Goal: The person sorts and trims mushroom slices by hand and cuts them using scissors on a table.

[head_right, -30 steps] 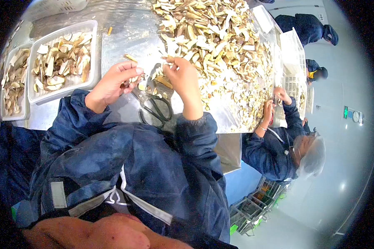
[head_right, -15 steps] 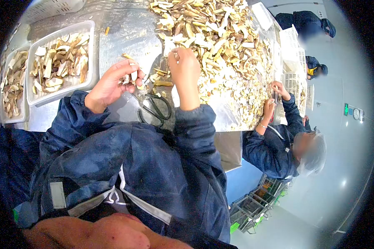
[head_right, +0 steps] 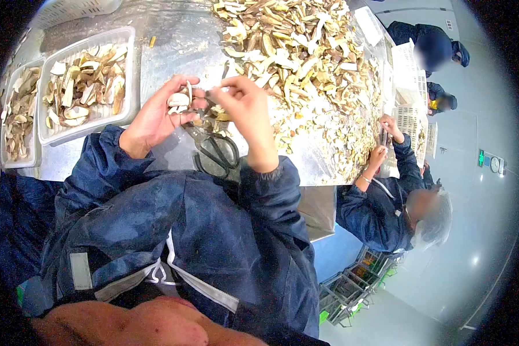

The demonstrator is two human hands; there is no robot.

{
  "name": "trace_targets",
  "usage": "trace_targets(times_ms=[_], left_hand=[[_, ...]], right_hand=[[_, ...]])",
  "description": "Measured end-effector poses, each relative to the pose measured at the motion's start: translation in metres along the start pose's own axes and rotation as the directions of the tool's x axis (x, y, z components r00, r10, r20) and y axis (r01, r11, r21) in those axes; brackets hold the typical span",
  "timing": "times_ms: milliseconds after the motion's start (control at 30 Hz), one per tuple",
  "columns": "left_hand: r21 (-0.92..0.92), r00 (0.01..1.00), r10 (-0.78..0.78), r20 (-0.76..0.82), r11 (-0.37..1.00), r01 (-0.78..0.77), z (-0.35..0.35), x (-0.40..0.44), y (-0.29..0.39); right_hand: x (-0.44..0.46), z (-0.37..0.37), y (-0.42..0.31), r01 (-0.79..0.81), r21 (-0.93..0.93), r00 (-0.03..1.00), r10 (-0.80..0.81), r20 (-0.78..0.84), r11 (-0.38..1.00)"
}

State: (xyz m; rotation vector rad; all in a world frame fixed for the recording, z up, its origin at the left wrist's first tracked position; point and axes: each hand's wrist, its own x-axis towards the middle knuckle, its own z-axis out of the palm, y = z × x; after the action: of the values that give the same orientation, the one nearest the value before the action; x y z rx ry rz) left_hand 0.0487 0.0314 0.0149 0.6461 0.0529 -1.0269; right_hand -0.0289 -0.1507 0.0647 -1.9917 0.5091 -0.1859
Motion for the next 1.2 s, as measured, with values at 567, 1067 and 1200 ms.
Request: trace_targets(times_ms=[567,1067,1200], left_hand=[[0.142,0.998,0.057,0.021,0.988,-0.059,-0.005,0.001,0.001],[0.172,0.999,0.007,0.040,0.985,-0.013,0.001,-0.003,0.000],[0.119,0.999,0.044,0.019,0.992,-0.046,-0.004,0.000,0.001]], right_hand=[[0.022,0.007,0.038,-0.058,-0.255,0.996,0.038,-0.083,0.965],[-0.006,-0.005,-0.017,-0.203,0.114,0.902,0.140,0.408,0.972],[0.033,-0.010,0.007,0.202,-0.298,0.979,-0.200,0.037,0.933]])
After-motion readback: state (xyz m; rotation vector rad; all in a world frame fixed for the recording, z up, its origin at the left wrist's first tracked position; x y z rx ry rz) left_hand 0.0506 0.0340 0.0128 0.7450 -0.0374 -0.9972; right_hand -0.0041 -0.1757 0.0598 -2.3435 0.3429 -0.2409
